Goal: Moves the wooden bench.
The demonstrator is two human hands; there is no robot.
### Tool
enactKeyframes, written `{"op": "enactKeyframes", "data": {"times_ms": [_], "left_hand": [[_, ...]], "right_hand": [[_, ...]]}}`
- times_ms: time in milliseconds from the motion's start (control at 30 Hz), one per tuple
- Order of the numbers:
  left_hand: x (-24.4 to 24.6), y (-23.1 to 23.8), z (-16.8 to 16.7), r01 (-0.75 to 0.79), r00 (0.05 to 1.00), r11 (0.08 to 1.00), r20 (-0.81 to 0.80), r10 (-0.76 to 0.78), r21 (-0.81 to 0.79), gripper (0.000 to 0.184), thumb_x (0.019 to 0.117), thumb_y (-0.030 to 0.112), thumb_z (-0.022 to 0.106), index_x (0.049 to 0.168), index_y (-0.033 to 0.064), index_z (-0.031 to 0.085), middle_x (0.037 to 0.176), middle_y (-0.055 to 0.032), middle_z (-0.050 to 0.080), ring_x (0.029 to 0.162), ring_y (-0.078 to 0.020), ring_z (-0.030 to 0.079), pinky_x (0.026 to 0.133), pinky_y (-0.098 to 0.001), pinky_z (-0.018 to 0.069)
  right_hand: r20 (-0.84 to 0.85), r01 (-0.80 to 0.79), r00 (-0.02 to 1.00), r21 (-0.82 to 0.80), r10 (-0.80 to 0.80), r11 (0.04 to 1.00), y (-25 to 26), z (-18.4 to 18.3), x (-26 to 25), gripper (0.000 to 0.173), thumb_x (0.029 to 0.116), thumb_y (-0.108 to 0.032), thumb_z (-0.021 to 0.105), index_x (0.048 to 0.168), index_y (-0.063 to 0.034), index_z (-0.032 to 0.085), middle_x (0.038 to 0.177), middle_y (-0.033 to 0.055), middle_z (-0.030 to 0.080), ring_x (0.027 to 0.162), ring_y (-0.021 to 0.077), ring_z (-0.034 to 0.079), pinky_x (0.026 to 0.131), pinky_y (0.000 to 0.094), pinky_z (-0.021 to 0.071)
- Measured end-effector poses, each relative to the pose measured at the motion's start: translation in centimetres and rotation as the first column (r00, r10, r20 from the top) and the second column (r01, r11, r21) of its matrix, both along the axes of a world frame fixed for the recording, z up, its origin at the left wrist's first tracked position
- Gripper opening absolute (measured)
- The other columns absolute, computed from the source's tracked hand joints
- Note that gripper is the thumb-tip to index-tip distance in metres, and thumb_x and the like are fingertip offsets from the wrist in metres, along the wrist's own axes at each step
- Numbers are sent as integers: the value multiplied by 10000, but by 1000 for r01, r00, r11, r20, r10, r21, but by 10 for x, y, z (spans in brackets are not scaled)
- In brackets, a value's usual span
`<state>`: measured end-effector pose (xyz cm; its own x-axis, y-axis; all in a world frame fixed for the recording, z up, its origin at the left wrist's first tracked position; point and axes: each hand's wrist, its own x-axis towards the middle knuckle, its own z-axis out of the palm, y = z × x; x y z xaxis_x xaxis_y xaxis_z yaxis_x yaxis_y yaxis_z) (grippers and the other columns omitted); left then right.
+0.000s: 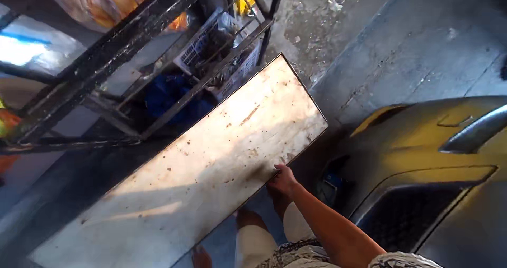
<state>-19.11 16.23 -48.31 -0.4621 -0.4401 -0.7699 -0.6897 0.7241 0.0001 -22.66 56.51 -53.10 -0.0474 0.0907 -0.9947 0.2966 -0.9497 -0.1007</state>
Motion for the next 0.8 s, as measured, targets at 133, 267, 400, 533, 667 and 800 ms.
{"op": "enactKeyframes", "data": {"times_ms": [133,267,400,533,667,800], "left_hand": [[-11,80,-23,-791,444,378,25,896,481,996,883,809,-130,1625,151,-39,1634,-324,203,1372,-530,432,917,-705,464],[-72,154,-25,-710,117,-16,141,983,704,959,912,810,-37,1613,171,107,1631,-214,259,1418,-420,391,1026,-680,414],[-115,183,-9,-705,-15,-17,9,1000,709,774,998,702,65,1586,224,225,1596,-147,339,1400,-363,409,1006,-671,420],[-116,184,0,-732,12,8,2,1000,681,694,1053,611,90,1588,187,212,1605,-167,314,1413,-373,397,1019,-663,419],[-108,197,-2,-707,48,90,-80,996,701,725,1051,627,59,1605,176,188,1636,-159,274,1455,-365,352,1069,-654,391],[-108,220,2,-666,70,177,-176,982,725,645,1085,549,181,1606,169,182,1635,-164,270,1463,-357,346,1083,-651,388]], "right_hand": [[9,-36,999,-36,36,999,-1,9,-15,477,1031,-220,451,1464,-32,379,1486,249,439,1322,383,501,1036,567,475],[-59,-132,990,-46,129,990,0,33,-35,426,1048,-205,442,1431,-22,423,1415,247,496,1246,367,552,1003,530,499],[-216,-782,609,-3,763,623,33,58,-49,454,1086,-279,443,1432,13,472,1344,228,590,1128,290,633,946,440,520],[121,-982,-89,157,989,-108,107,102,-78,416,1024,-322,567,1224,31,658,1137,230,699,1018,358,695,922,566,531],[422,-794,465,588,778,156,209,89,-80,327,1059,-254,538,1251,-23,666,1169,238,697,1090,402,676,957,625,513],[479,-774,503,620,719,128,299,51,-117,553,1026,-410,571,1428,-29,559,1492,252,504,1373,443,491,1093,671,394]]}}
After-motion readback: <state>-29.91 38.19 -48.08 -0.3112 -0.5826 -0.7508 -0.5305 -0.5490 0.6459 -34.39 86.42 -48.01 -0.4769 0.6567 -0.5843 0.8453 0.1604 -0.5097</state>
